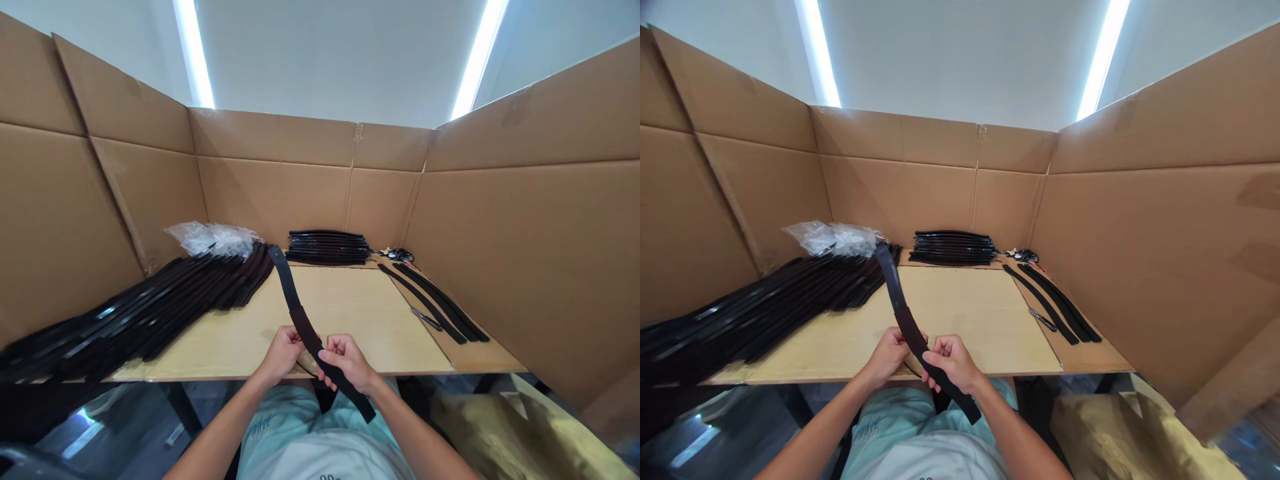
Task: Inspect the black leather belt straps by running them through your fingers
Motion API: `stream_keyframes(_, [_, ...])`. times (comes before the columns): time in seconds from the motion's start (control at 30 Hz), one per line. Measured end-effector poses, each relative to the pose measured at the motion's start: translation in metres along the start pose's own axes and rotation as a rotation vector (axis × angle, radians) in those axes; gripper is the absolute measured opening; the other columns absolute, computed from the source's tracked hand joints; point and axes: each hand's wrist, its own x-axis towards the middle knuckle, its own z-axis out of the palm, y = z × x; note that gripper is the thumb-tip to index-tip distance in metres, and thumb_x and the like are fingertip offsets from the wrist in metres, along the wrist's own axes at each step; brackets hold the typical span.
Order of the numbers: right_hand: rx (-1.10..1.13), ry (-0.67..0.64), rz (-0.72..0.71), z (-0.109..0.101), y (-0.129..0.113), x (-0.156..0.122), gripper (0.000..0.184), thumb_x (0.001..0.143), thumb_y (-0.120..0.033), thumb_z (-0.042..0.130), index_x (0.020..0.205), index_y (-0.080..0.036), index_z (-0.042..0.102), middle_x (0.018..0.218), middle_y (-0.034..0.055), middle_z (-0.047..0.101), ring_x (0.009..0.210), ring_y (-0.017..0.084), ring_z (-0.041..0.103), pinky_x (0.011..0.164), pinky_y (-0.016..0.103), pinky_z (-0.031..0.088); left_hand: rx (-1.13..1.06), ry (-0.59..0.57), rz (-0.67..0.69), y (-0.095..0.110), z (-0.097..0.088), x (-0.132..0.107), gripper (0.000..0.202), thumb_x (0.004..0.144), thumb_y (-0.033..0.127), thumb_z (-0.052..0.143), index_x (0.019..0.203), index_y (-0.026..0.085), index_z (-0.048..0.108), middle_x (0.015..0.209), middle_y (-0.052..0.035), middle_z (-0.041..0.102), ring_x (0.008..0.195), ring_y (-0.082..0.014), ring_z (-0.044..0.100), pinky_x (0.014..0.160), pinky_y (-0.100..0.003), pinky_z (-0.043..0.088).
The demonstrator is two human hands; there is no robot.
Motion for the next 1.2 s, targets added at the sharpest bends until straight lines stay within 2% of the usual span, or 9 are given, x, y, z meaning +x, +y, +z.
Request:
stream_keyframes(0.23, [-0.022, -0.033, 0.004, -0.0001, -0.0004, 0.0011, 0.043, 0.067, -0.048, 0.071, 0.065, -0.019, 0.039, 0.051, 0.0003, 0.066, 0.032, 0.008, 0.053, 0.028, 0.015, 0.039, 0.052, 0.009, 0.009, 0.0043, 0.0033, -0.0012, 0.008, 0.060, 0.017, 0.063, 0.062, 0.014, 0.071, 0.061, -0.0034, 0.070, 0.060, -0.0167, 0.063, 0.063, -0.026, 0.051])
stream_keyframes(0.57, [-0.043, -0.029, 0.020, 0.0015, -0.0019, 0.0006, 0.044, 0.066, -0.050, 0.071, 0.067, -0.019, 0.041, 0.050, 0.0006, 0.065, 0.031, 0.009, 0.053, 0.026, 0.015, 0.039, 0.069, -0.045, 0.024, 0.0041, 0.0059, -0.0031, 0.009, 0.057, 0.013, 0.062, 0.062, 0.013, 0.070, 0.058, -0.0022, 0.068, 0.059, -0.0178, 0.062, 0.061, -0.028, 0.051])
stream_keyframes(0.8, [-0.061, -0.037, 0.012, 0.0022, -0.0019, 0.0006, 0.044, 0.067, -0.050, 0.070, 0.068, -0.019, 0.040, 0.049, 0.0001, 0.065, 0.030, 0.009, 0.052, 0.026, 0.015, 0.039, 0.072, -0.006, 0.028, -0.0005, 0.0066, -0.0036, 0.019, 0.053, 0.006, 0.057, 0.064, 0.014, 0.071, 0.062, -0.0018, 0.070, 0.062, -0.0179, 0.063, 0.062, -0.028, 0.052])
stream_keyframes(1.0, [-0.070, -0.046, 0.002, 0.0025, -0.0001, 0.0005, 0.043, 0.067, -0.050, 0.070, 0.068, -0.018, 0.041, 0.050, 0.0011, 0.066, 0.031, 0.009, 0.053, 0.027, 0.016, 0.040, 0.094, -0.008, 0.046, 0.0016, 0.0070, -0.0034, 0.004, 0.058, 0.014, 0.069, 0.062, 0.014, 0.070, 0.061, -0.0041, 0.069, 0.062, -0.0189, 0.064, 0.064, -0.029, 0.052])
stream_keyframes(1.2, [-0.058, -0.070, 0.013, 0.0011, 0.0013, 0.0015, 0.041, 0.068, -0.049, 0.070, 0.066, -0.017, 0.044, 0.051, 0.0026, 0.067, 0.031, 0.010, 0.054, 0.026, 0.017, 0.041, 0.085, 0.015, 0.038, -0.0001, 0.0067, -0.0038, 0.017, 0.062, 0.030, 0.075, 0.063, 0.013, 0.070, 0.061, -0.0053, 0.069, 0.059, -0.0180, 0.063, 0.056, -0.026, 0.050])
